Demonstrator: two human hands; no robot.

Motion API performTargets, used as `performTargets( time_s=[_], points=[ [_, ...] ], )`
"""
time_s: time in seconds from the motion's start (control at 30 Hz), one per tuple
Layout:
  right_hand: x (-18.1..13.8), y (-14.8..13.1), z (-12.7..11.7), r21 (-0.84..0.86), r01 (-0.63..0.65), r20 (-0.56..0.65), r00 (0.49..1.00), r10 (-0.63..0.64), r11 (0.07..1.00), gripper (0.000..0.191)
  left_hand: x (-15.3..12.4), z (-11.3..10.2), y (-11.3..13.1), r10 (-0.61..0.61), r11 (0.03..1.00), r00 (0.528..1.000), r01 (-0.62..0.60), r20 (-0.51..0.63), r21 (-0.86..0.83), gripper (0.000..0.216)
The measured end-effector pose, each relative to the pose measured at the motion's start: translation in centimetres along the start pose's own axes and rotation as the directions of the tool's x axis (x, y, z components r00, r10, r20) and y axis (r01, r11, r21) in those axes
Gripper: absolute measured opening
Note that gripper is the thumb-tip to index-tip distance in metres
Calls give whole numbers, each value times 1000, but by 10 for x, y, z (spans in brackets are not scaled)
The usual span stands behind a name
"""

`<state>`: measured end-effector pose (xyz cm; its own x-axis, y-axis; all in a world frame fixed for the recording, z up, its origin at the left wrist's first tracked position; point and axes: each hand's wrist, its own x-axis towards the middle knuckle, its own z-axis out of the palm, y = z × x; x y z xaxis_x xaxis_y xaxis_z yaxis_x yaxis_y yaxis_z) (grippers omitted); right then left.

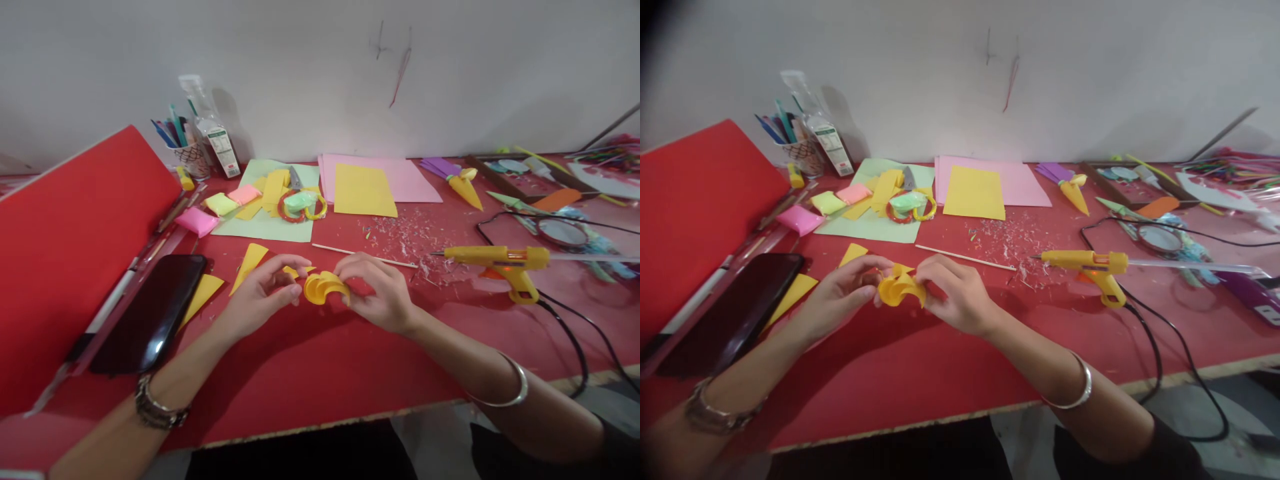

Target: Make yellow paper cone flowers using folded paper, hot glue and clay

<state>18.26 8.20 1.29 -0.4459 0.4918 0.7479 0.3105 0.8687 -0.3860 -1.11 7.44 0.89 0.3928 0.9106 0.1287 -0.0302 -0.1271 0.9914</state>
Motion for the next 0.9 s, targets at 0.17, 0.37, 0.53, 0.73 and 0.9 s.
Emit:
performTargets(
  time_s=[0.17, 0.37, 0.53, 0.73, 0.9],
  points=[
    [0, 0, 0, -4, -3, 5, 1000, 3, 1000, 8, -2, 2, 3, 57, 991, 998, -60, 29, 122, 22],
    [-1, 0, 0, -3, -12, 12, 1000, 12, 1000, 8, -2, 6, 8, 96, 972, 995, -95, 7, 214, 17],
    [0, 0, 0, -11, -16, 11, 1000, 16, 1000, 9, -1, 6, 8, 92, 969, 994, -78, -50, 236, 15],
    [0, 1, 0, -34, -27, 7, 1000, 27, 999, 10, -2, 5, 8, 106, 975, 994, -97, -33, 200, 14],
    [-1, 2, 0, -41, -36, 0, 999, 36, 999, 11, -2, 6, 8, 110, 973, 993, -100, -36, 209, 12]
  ],
)
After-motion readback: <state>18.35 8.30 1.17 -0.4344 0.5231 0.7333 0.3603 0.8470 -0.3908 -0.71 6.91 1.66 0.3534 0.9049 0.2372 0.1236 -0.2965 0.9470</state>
